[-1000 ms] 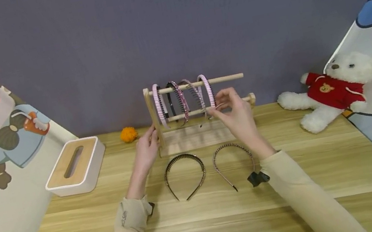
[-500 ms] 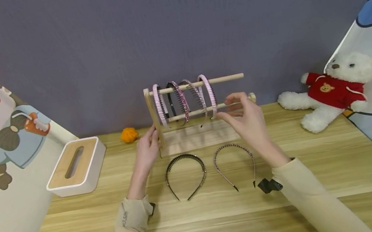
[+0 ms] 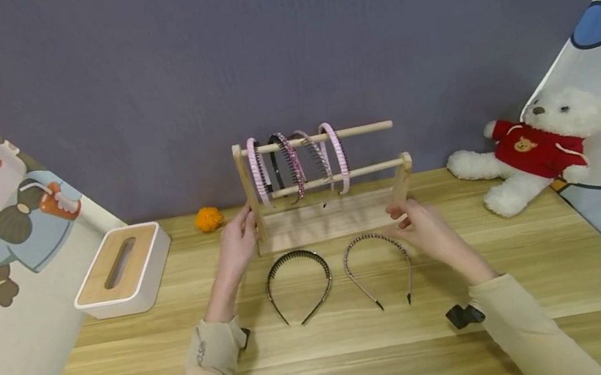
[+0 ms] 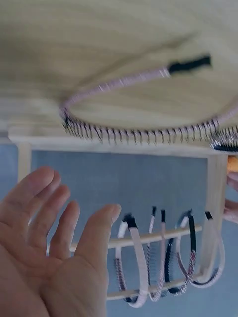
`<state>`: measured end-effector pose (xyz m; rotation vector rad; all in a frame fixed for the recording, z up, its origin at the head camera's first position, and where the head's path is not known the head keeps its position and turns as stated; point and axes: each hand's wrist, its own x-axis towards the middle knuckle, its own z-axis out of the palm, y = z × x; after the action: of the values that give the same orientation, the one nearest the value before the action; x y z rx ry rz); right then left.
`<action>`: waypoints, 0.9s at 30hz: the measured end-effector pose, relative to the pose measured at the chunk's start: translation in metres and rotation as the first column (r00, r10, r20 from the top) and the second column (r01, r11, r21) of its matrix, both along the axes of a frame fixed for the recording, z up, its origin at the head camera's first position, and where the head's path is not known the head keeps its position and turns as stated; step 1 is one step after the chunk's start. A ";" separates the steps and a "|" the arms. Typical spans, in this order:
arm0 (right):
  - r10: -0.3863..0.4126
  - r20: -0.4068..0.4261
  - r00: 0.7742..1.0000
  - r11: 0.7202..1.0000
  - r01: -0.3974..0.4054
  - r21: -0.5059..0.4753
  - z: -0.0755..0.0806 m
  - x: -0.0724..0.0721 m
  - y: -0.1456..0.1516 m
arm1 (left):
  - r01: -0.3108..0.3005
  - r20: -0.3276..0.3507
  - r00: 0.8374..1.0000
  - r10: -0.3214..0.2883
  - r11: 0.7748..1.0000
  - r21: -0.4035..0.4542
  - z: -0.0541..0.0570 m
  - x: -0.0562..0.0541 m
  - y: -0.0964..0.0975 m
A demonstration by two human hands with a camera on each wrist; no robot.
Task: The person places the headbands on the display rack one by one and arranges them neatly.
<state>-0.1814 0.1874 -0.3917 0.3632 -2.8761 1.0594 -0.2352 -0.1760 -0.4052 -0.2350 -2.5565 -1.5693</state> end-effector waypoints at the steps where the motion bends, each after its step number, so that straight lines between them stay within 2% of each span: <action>1: 0.008 0.017 1.000 1.000 -0.008 0.009 -0.003 0.000 0.002 | 0.000 0.001 1.000 0.000 1.000 0.004 0.000 0.000 0.000; 11: 0.053 0.069 0.996 0.998 -0.056 0.036 -0.022 -0.006 0.011 | 0.004 -0.009 1.000 -0.004 1.000 0.018 -0.001 0.000 0.000; 18: 0.072 0.112 0.991 0.994 -0.080 0.072 -0.026 -0.007 0.015 | -0.004 -0.037 0.999 0.004 1.000 -0.001 0.000 -0.001 0.000; 27: 0.084 0.140 0.987 0.989 -0.100 0.111 -0.030 -0.008 0.018 | -0.013 -0.021 1.000 0.013 1.000 -0.003 -0.001 0.000 0.000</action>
<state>-0.1891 0.2053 -0.4216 0.4523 -3.0796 0.9651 -0.2351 -0.1755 -0.4060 -0.2334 -2.5391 -1.5500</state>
